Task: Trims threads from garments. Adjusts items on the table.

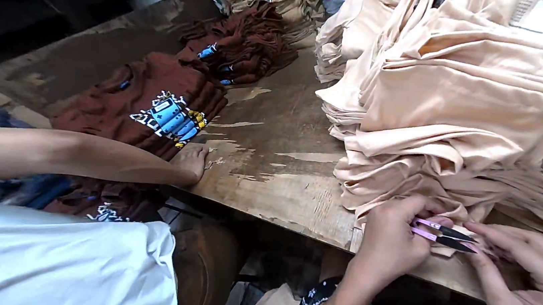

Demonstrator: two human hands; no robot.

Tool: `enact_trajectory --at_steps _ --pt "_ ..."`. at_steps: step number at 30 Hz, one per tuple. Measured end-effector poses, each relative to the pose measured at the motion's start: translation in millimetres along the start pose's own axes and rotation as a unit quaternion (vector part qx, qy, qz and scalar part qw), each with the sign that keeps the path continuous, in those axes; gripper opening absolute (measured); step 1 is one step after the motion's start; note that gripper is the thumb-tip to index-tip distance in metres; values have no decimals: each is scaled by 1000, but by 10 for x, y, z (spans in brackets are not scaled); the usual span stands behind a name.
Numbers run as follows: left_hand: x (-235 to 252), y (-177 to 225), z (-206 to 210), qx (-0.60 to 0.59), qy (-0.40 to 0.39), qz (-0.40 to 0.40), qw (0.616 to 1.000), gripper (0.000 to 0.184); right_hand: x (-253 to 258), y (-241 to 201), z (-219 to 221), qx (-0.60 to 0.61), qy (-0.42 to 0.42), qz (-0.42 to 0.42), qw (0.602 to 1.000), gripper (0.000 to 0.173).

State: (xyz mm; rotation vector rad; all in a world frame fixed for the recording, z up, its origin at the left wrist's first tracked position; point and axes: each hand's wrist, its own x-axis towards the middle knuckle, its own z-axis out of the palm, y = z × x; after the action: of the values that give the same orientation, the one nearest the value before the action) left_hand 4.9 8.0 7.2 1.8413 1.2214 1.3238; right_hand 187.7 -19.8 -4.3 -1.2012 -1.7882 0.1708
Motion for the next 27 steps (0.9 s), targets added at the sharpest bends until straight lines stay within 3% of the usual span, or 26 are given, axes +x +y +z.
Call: enact_trajectory --at_steps 7,15,27 --pt "-5 24 6 13 1 13 1000 13 -30 107 -17 14 -21 5 1000 32" --pt "-37 -5 -61 16 -31 30 999 15 85 -264 -60 -15 -2 56 998 24" --pt "-10 -50 -47 47 -16 50 998 10 65 -257 -20 9 9 70 997 20"
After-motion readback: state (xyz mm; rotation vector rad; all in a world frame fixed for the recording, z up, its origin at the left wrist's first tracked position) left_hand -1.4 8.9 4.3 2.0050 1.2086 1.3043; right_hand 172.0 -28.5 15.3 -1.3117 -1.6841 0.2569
